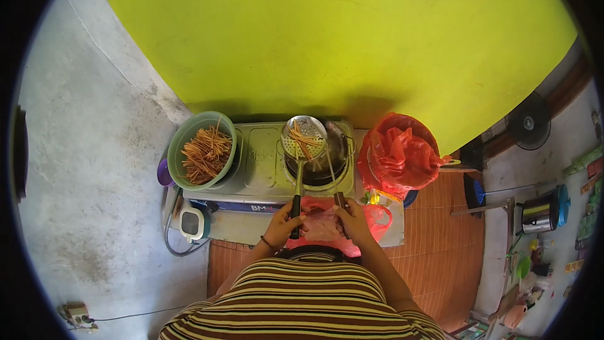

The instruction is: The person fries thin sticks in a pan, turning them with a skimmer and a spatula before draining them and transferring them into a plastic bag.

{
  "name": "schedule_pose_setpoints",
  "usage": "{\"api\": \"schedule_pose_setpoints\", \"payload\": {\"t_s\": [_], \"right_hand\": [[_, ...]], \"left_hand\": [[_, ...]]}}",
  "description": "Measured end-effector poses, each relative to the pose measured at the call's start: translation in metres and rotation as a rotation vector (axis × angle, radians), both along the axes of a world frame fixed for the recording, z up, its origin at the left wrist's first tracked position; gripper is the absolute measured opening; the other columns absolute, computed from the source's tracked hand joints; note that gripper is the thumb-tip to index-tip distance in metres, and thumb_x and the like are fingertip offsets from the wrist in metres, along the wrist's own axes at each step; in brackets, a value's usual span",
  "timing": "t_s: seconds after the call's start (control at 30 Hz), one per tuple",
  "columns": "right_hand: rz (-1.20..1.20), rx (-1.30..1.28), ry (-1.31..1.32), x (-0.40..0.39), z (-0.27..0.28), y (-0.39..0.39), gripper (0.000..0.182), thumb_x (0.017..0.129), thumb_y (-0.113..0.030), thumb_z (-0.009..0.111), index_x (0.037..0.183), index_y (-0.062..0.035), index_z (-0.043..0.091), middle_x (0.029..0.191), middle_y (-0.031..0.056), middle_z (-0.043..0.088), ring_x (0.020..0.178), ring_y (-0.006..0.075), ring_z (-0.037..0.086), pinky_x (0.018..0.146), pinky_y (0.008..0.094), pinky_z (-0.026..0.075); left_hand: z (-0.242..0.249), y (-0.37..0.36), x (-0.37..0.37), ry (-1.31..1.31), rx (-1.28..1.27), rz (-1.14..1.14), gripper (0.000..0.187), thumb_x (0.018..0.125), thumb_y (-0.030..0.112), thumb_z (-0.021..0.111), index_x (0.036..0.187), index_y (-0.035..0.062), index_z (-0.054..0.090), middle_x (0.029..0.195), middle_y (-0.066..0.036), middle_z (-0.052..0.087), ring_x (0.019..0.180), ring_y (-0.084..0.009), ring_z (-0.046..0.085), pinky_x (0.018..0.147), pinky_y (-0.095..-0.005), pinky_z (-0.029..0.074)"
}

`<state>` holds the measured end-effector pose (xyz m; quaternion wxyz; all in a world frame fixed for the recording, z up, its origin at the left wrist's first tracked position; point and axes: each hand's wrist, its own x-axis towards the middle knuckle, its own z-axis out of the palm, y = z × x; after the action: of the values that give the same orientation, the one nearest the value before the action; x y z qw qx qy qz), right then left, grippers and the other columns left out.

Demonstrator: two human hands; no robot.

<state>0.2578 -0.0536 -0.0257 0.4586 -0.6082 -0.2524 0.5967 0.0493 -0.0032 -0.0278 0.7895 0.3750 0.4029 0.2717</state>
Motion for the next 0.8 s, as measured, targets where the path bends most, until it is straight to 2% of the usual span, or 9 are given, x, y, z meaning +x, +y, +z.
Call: {"api": "schedule_pose_setpoints", "payload": {"t_s": [0.13,0.23,0.33,0.43,0.53,0.8], "right_hand": [[-0.090,0.041,-0.020,0.008,0.014,-0.008,0.036,0.089,-0.020,0.051,0.121,-0.0087,0.038,0.060,0.0043,0.050,0.035,0.0111,0.042,0.030,0.0240,0.030],[-0.070,-0.063,-0.013,0.021,-0.005,-0.007,0.038,0.089,-0.018,0.050,0.123,-0.0105,0.034,0.059,0.0049,0.050,0.036,0.0113,0.042,0.031,0.0241,0.030],[-0.080,-0.115,0.069,0.019,-0.025,-0.003,0.034,0.089,-0.018,0.050,0.119,-0.0119,0.036,0.060,0.0053,0.049,0.036,0.0114,0.040,0.032,0.0245,0.029],[-0.103,-0.169,0.111,0.010,-0.031,0.004,0.030,0.089,-0.018,0.050,0.116,-0.0125,0.037,0.060,0.0054,0.048,0.037,0.0113,0.039,0.033,0.0245,0.029],[-0.091,-0.149,0.205,0.007,-0.027,0.008,0.028,0.089,-0.018,0.050,0.114,-0.0131,0.037,0.061,0.0052,0.046,0.038,0.0111,0.039,0.034,0.0242,0.028],[-0.023,-0.150,0.222,0.004,-0.024,0.009,0.025,0.089,-0.019,0.051,0.111,-0.0129,0.040,0.062,0.0051,0.047,0.037,0.0106,0.037,0.033,0.0244,0.027]], "left_hand": [[0.008,0.006,-0.009,0.019,0.009,0.015,0.031,0.083,0.006,0.060,0.113,0.0033,0.051,0.084,-0.006,0.058,0.057,-0.0113,0.056,0.053,-0.0259,0.051],[0.006,0.009,-0.014,0.069,0.063,-0.003,0.030,0.082,0.004,0.060,0.111,0.0043,0.052,0.074,-0.004,0.058,0.055,-0.0107,0.056,0.052,-0.0247,0.049],[0.021,0.008,-0.010,0.048,0.079,0.105,0.030,0.082,0.003,0.060,0.110,0.0051,0.052,0.067,-0.002,0.056,0.055,-0.0096,0.056,0.051,-0.0236,0.048],[0.022,0.011,-0.014,0.045,0.078,0.030,0.031,0.081,0.002,0.060,0.112,0.0056,0.052,0.070,-0.001,0.057,0.055,-0.0089,0.056,0.051,-0.0232,0.048],[0.025,0.011,-0.016,0.033,0.073,0.026,0.033,0.082,0.002,0.060,0.113,0.0055,0.052,0.072,-0.001,0.057,0.055,-0.0086,0.056,0.051,-0.0229,0.048],[0.028,0.010,-0.016,-0.005,0.092,0.054,0.036,0.081,0.001,0.058,0.116,0.0050,0.051,0.076,-0.002,0.059,0.056,-0.0089,0.057,0.051,-0.0228,0.048]]}}
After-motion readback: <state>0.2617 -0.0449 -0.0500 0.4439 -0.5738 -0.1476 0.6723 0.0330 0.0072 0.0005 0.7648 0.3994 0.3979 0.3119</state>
